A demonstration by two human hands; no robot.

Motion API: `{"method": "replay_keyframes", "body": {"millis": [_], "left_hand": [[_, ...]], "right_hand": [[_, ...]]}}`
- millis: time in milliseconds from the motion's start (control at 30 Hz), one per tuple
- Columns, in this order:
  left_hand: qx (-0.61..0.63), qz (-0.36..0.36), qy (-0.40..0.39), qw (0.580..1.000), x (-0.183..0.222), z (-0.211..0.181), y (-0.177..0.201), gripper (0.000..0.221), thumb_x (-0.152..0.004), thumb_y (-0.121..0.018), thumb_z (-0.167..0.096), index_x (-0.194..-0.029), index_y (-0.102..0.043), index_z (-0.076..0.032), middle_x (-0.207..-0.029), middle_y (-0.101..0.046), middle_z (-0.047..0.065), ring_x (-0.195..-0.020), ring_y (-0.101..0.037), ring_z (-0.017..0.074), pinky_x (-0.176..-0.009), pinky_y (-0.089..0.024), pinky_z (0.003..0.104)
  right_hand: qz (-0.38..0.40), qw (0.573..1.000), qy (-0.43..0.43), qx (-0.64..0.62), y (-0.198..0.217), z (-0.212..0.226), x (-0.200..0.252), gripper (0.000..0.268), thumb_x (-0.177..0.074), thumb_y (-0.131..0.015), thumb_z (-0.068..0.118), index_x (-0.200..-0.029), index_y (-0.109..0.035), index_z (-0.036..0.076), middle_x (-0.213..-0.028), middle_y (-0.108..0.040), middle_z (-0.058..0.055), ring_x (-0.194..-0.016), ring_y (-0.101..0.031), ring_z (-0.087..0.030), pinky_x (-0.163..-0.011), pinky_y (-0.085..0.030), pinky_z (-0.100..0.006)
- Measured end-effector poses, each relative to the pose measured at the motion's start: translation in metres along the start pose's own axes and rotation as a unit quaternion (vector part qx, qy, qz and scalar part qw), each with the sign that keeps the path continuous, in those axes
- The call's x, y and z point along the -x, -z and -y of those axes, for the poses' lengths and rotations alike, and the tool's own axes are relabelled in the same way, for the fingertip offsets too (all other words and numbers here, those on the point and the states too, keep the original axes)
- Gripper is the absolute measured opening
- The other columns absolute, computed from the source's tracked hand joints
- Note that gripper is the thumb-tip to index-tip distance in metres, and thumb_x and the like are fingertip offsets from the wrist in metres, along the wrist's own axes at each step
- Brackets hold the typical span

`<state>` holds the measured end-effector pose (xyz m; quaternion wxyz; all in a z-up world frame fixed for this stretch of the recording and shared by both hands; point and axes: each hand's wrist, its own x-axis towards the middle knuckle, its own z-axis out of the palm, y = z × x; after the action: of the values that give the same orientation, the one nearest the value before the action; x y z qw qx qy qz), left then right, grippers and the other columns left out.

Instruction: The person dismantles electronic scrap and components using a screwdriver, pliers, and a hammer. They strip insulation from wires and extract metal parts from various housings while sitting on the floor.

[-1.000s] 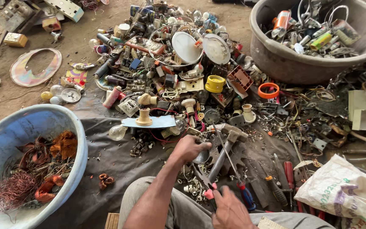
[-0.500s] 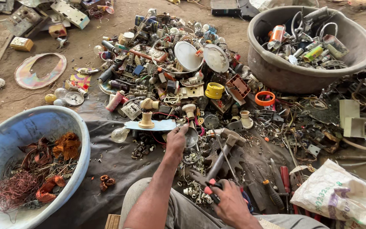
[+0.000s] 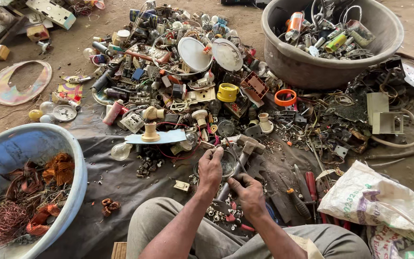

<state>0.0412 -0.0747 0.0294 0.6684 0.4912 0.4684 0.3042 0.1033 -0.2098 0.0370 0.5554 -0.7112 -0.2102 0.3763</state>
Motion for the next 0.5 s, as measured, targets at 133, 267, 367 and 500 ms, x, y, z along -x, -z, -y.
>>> {"method": "replay_keyframes", "body": {"millis": [133, 267, 367, 500], "left_hand": [[-0.051, -0.005, -0.004, 0.999, 0.001, -0.003, 0.000, 0.037, -0.096, -0.064, -0.038, -0.096, -0.075, -0.003, -0.076, -0.065, 0.003, -0.072, -0.055, 0.0132, -0.065, -0.046, 0.032], [-0.096, -0.035, 0.002, 0.995, 0.001, -0.003, -0.003, 0.038, -0.095, -0.063, -0.040, -0.097, -0.075, -0.004, -0.080, -0.070, 0.007, -0.076, -0.062, 0.0176, -0.072, -0.050, 0.036], [-0.096, -0.042, 0.020, 0.994, 0.002, -0.002, -0.002, 0.039, -0.096, -0.062, -0.042, -0.097, -0.074, -0.004, -0.081, -0.069, 0.008, -0.077, -0.062, 0.0193, -0.073, -0.051, 0.037], [-0.092, -0.043, 0.035, 0.994, 0.006, -0.004, -0.003, 0.039, -0.095, -0.062, -0.043, -0.098, -0.073, -0.005, -0.084, -0.069, 0.009, -0.080, -0.062, 0.0202, -0.074, -0.051, 0.039]], "right_hand": [[0.025, 0.988, -0.058, -0.141, 0.004, -0.006, -0.005, 0.023, -0.093, -0.072, 0.017, -0.098, -0.078, -0.004, -0.076, -0.073, -0.008, -0.060, -0.062, -0.013, -0.055, -0.052, -0.027], [0.030, 0.993, -0.041, -0.102, 0.003, -0.009, -0.010, 0.020, -0.089, -0.072, 0.012, -0.101, -0.077, -0.003, -0.081, -0.076, -0.007, -0.067, -0.069, -0.013, -0.064, -0.059, -0.026], [0.025, 0.977, -0.104, -0.184, 0.003, -0.014, -0.011, 0.020, -0.093, -0.069, 0.014, -0.100, -0.074, -0.005, -0.079, -0.075, -0.009, -0.064, -0.069, -0.017, -0.062, -0.060, -0.032], [0.041, 0.988, -0.062, -0.137, 0.004, -0.020, -0.014, 0.020, -0.096, -0.067, 0.012, -0.100, -0.075, -0.005, -0.079, -0.075, -0.011, -0.065, -0.069, -0.017, -0.064, -0.061, -0.032]]}}
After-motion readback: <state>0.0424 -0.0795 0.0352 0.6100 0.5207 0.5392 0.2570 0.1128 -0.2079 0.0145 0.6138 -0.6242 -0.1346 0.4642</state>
